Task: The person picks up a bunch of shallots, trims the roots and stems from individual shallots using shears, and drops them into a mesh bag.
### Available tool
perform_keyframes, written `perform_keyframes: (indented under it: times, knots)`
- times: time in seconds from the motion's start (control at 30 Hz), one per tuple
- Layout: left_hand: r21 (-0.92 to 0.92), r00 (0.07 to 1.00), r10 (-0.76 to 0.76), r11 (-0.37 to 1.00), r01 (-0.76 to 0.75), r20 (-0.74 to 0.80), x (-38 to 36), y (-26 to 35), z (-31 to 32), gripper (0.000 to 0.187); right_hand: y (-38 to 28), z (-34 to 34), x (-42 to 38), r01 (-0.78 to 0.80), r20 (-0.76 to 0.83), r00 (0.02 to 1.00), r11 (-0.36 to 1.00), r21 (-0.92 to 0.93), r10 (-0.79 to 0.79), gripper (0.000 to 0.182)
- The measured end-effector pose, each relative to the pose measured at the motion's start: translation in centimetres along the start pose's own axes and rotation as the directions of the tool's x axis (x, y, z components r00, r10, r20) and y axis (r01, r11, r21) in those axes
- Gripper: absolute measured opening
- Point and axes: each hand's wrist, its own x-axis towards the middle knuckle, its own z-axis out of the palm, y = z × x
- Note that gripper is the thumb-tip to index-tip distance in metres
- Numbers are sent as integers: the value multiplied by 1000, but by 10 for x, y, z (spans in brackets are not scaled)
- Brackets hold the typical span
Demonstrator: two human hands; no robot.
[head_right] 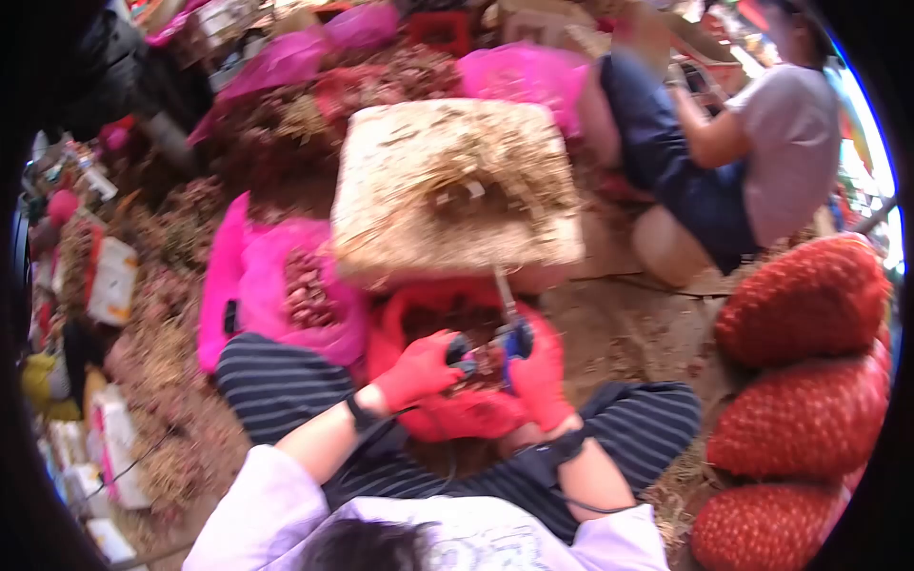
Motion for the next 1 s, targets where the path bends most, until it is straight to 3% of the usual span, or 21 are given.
perform_keyframes:
  times: [0.03, 0.07, 0.1, 0.17, 0.2, 0.23, 0.27, 0.33, 0.43, 0.53, 0.63, 0.67, 0.73, 0.77, 0.83, 0.9, 0.97, 1.0]
  knots:
    - [290, 997, -62, 956, 50, 33, -1, 5, -13, 26, -8, 1, 2, -64, -8, 998, 998, -3, 64, 36]
    - [427, 984, -158, 898, 107, 85, -2, 0, -19, 26, -9, 4, 2, -70, 6, 998, 992, 106, 70, 31]
    - [550, 960, -251, 823, 143, 127, -5, -7, -26, 26, -1, 4, 3, -9, -2, 1000, 996, 89, 9, 33]
    - [429, 955, -254, 888, 167, 152, -18, -29, -50, 25, 4, -4, 4, 82, 44, 996, 959, -272, -73, 38]
    - [375, 969, -242, 903, 207, 49, -23, -46, -66, 24, 3, -4, 3, 95, 50, 995, 956, -277, -85, 39]
    - [269, 938, -334, 899, 345, -87, -24, -36, -92, 24, 3, -5, 4, 107, 51, 994, 953, -284, -97, 40]
    - [314, 887, -373, 837, 448, -273, -27, -30, -114, 26, 2, -6, 3, 116, 49, 993, 949, -293, -106, 41]
    - [222, 722, -510, 723, 654, -467, -40, -78, -150, 30, -6, -10, 3, 117, 126, 989, 928, -354, -77, 43]
    - [483, 685, -399, 498, 720, -610, -69, -120, -157, 35, -12, -12, 2, 176, 230, 971, 836, -519, -62, 47]
    - [484, 692, -298, 537, 691, -657, -60, -103, -136, 38, -1, -18, 3, 297, 293, 951, 563, -772, -99, 56]
    - [330, 771, -590, 697, 637, -240, -33, -40, -145, 38, -8, -24, 3, 220, 287, 957, 555, -802, 36, 56]
    - [248, 841, -527, 804, 540, -124, -25, -35, -143, 38, -12, -26, 6, 137, 271, 949, 568, -811, 159, 57]
    - [-126, 907, -405, 900, 417, 112, -11, -23, -133, 38, -13, -29, 7, 117, 245, 958, 576, -809, 149, 57]
    - [-321, 927, -312, 873, 367, 209, 0, -4, -125, 37, -12, -31, 6, 110, 237, 960, 581, -807, 147, 57]
    - [-398, 923, -314, 835, 380, 224, 36, 12, -111, 44, -4, -31, 4, 138, 221, 973, 620, -772, 60, 58]
    - [-174, 939, -293, 949, 263, -180, 83, -23, -87, 54, -2, -32, 7, 133, 215, 975, 637, -759, 52, 58]
    - [153, 831, -288, 903, 401, -476, 135, -35, -86, 66, -5, -33, 5, 141, 209, 977, 617, -774, 39, 58]
    - [45, 804, -321, 918, 394, -500, 157, -51, -86, 69, -6, -34, 4, 150, 211, 977, 620, -770, 26, 58]
